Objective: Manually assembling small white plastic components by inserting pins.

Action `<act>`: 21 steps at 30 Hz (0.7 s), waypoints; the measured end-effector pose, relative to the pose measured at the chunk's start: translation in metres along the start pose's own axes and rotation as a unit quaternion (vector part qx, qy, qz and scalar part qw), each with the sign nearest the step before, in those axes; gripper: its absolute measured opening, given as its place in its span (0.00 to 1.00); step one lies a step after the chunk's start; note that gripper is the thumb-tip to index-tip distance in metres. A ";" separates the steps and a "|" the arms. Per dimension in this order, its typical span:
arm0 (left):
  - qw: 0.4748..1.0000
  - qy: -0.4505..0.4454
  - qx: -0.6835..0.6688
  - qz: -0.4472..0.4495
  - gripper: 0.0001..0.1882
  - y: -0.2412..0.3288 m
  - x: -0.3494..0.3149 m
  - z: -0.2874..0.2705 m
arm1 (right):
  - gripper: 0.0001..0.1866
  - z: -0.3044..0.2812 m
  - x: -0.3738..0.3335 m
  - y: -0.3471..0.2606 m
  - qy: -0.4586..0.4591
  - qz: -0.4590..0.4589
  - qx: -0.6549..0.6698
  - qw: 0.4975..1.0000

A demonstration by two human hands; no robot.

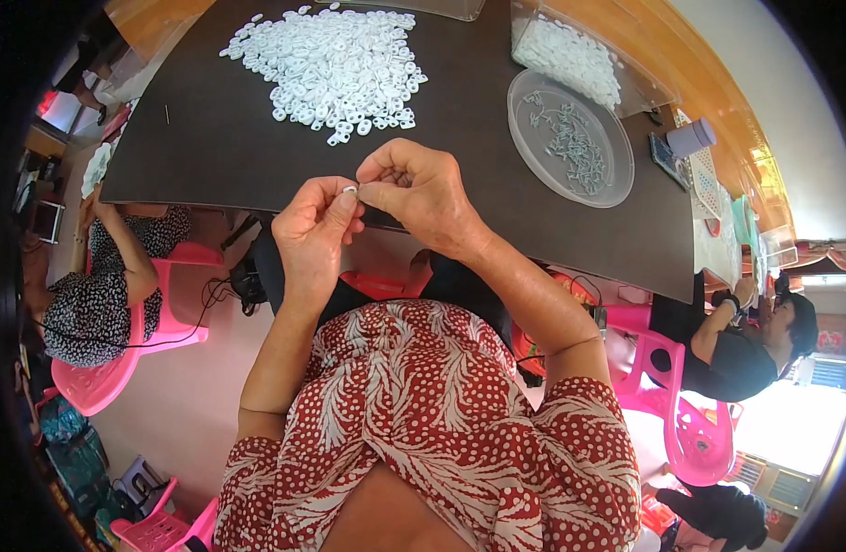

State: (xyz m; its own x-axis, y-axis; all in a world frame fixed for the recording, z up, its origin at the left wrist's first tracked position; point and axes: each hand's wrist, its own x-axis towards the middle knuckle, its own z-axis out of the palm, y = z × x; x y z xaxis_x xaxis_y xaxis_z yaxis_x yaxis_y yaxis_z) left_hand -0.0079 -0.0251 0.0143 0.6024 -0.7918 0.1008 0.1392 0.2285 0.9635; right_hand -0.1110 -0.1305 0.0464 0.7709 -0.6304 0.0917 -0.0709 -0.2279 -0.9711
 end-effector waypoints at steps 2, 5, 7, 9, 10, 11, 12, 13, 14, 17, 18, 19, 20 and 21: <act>1.000 0.009 0.017 0.017 0.05 -0.005 -0.002 -0.001 | 0.08 0.004 -0.001 0.000 0.008 0.001 0.011 1.000; 0.999 0.024 0.021 0.033 0.04 -0.007 -0.002 -0.002 | 0.06 0.014 -0.002 0.004 0.042 -0.008 0.060 0.997; 0.999 0.030 0.007 0.031 0.04 -0.006 -0.002 -0.001 | 0.06 0.018 -0.002 0.006 0.057 -0.014 0.060 0.996; 0.999 0.032 -0.014 0.035 0.04 -0.005 -0.001 -0.002 | 0.06 0.020 -0.002 0.007 0.071 -0.019 0.060 0.995; 0.999 0.034 -0.014 0.035 0.04 -0.006 -0.001 -0.002 | 0.06 0.021 -0.001 0.008 0.072 -0.028 0.053 0.996; 0.997 0.048 0.021 0.059 0.04 -0.009 0.000 -0.001 | 0.06 0.021 -0.001 0.008 0.073 -0.036 0.047 0.996; 0.993 0.061 0.055 0.082 0.04 -0.011 0.000 -0.002 | 0.06 0.022 0.000 0.008 0.073 -0.035 0.047 0.996; 0.993 0.061 0.055 0.082 0.04 -0.012 0.000 -0.002 | 0.05 0.022 0.002 0.008 0.072 -0.030 0.048 0.996; 0.994 0.059 0.058 0.077 0.04 -0.013 0.000 -0.003 | 0.05 0.023 0.003 0.008 0.071 -0.024 0.050 0.996; 0.998 0.053 0.010 0.035 0.05 -0.008 0.002 -0.003 | 0.05 0.022 0.005 0.012 0.064 -0.015 0.084 0.994; 0.998 0.049 -0.038 -0.003 0.05 -0.006 0.002 -0.004 | 0.05 0.023 0.005 0.012 0.063 -0.014 0.084 0.994; 0.998 0.050 -0.038 -0.004 0.05 -0.006 0.003 -0.005 | 0.05 0.023 0.005 0.011 0.062 -0.018 0.060 0.996; 0.997 0.049 -0.055 -0.015 0.05 -0.007 0.004 -0.007 | 0.05 0.023 0.005 0.011 0.061 -0.022 0.035 0.997; 0.996 0.049 -0.072 -0.026 0.05 -0.008 0.005 -0.008 | 0.05 0.022 0.004 0.012 0.061 -0.021 0.035 0.997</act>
State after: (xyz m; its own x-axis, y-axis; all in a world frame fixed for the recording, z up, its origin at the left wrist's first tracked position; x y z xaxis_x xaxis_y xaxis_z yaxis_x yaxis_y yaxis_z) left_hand 0.0007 -0.0263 0.0055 0.6645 -0.7470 0.0209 0.2791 0.2740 0.9204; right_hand -0.0944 -0.1197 0.0301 0.6898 -0.7072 0.1551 0.0079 -0.2069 -0.9783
